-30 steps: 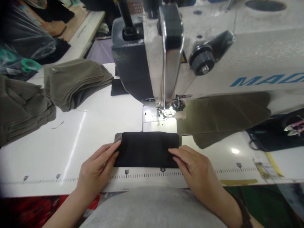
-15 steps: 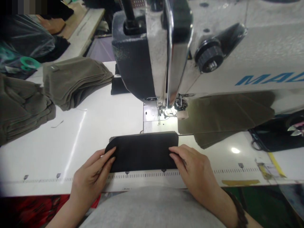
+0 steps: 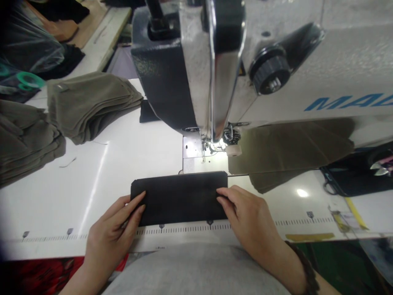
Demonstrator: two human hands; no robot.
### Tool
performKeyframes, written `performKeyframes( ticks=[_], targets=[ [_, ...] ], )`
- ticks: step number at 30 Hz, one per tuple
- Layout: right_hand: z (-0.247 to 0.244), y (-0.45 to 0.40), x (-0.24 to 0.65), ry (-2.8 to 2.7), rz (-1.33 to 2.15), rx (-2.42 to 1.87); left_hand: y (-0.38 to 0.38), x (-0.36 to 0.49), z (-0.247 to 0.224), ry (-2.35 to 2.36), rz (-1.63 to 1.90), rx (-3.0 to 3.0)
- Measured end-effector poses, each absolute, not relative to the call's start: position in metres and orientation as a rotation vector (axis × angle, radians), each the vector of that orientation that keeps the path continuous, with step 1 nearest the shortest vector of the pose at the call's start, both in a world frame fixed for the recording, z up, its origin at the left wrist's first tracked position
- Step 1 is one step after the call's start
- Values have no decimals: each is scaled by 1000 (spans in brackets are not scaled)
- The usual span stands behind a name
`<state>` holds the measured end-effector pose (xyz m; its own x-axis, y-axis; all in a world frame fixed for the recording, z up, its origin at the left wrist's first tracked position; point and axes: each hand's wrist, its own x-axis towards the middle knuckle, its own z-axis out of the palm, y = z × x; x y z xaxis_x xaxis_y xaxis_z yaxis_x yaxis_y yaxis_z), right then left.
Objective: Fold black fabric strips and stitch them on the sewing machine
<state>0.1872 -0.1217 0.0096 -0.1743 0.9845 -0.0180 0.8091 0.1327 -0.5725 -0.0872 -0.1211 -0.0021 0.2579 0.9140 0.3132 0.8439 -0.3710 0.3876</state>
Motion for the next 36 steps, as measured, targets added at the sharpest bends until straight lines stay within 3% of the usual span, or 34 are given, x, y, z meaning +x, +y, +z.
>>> performKeyframes(
  ticks=[36],
  targets=[
    [6, -117, 189, -2110, 581, -1715, -120, -89, -1, 1702, 715, 2177]
  ],
)
